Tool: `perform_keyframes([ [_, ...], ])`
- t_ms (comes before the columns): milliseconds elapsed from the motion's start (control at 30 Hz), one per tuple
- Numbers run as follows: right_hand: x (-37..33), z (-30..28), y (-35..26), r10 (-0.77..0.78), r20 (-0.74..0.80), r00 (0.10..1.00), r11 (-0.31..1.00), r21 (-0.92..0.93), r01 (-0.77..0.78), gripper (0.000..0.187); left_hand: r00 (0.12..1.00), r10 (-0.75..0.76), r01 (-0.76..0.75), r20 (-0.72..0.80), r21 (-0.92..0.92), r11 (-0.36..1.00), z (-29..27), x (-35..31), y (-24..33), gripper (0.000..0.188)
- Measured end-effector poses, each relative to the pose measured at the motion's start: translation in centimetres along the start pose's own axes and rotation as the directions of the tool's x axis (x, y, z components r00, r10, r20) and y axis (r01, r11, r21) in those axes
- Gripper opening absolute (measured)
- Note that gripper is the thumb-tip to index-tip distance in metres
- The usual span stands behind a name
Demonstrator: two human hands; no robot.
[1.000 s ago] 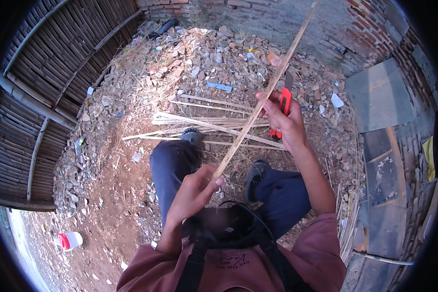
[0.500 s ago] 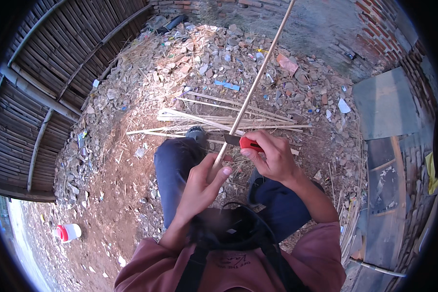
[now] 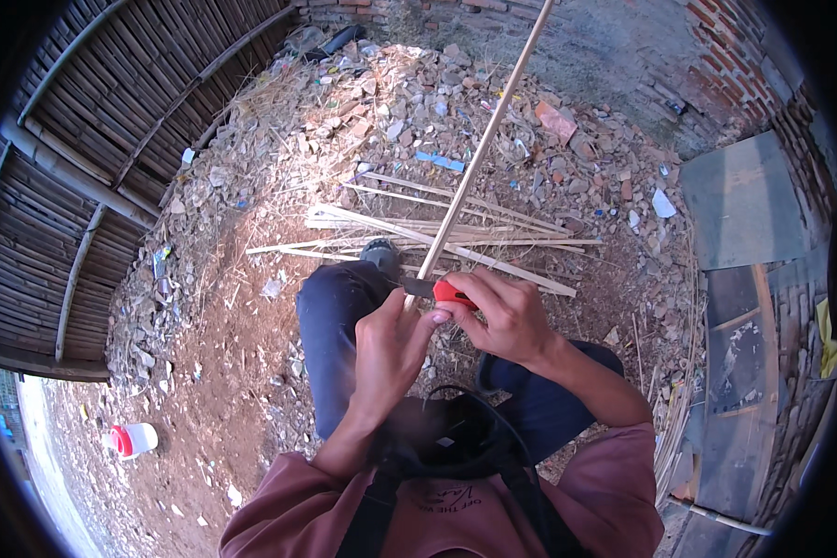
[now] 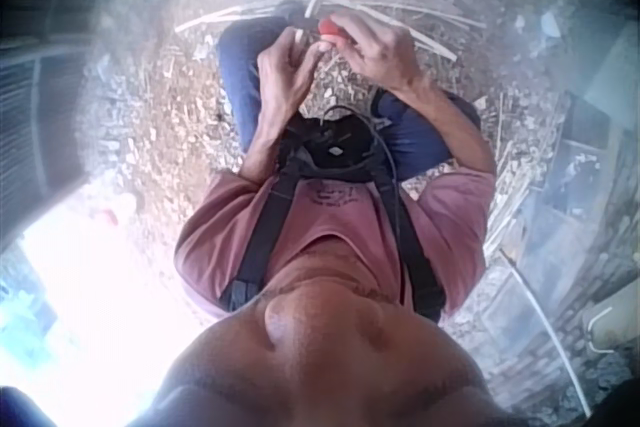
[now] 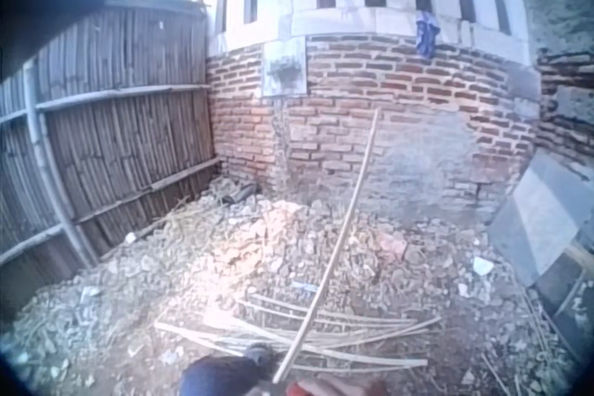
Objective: The person shapes thin bamboo slats using a utility knife while sitting on the ground, handling each slat one by one and whittling the edges.
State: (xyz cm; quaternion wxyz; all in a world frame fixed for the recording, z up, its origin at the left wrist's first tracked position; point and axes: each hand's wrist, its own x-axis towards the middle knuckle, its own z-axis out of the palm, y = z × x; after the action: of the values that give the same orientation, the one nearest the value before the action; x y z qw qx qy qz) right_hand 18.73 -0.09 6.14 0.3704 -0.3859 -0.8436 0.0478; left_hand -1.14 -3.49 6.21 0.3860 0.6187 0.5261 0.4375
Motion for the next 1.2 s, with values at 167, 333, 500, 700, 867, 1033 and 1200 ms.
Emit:
perform_keyframes([
  [167, 0.0, 0.2, 0.3, -0.050, -0.005, 0.999, 0.997, 0.066, 0.050, 0.032, 0.991, 0.039, -0.018, 0.129, -0.162, 0.987, -0.3, 0.2, -1.1, 0.034],
  [333, -0.2, 0.1, 0.3, -0.049, 0.039, 0.998, 0.993, 0.108, 0.044, 0.031, 0.982, 0.003, 0.048, 0.190, -0.268, 0.962, -0.6, -0.3, -1.1, 0.045],
  [500, -0.4, 0.3, 0.5, -0.061, 0.041, 0.997, 0.993, 0.109, 0.056, 0.032, 0.980, 0.004, 0.055, 0.199, -0.292, 0.955, -0.7, -0.3, -0.7, 0.047],
  [700, -0.2, 0.0, 0.1, -0.030, 0.009, 1.000, 0.995, 0.095, 0.029, 0.035, 0.992, -0.010, 0.016, 0.129, -0.048, 0.999, -0.3, -0.5, -0.4, 0.039],
  [867, 0.0, -0.5, -0.6, -0.014, 0.003, 1.000, 0.998, 0.069, 0.014, 0.034, 0.987, 0.154, -0.156, -0.038, -0.043, 0.987, 0.7, -0.4, -0.5, 0.020],
  [1033, 0.1, -0.6, -0.9, -0.005, -0.016, 1.000, 0.999, 0.049, 0.006, 0.034, 0.995, 0.099, -0.099, -0.018, 0.020, 0.995, 0.5, -0.8, -0.8, 0.020],
  [1200, 0.2, -0.7, -1.4, 0.024, -0.023, 0.999, 1.000, 0.010, -0.023, 0.032, 0.996, 0.074, -0.072, -0.049, 0.050, 0.996, 0.8, -0.8, -1.0, 0.023],
])
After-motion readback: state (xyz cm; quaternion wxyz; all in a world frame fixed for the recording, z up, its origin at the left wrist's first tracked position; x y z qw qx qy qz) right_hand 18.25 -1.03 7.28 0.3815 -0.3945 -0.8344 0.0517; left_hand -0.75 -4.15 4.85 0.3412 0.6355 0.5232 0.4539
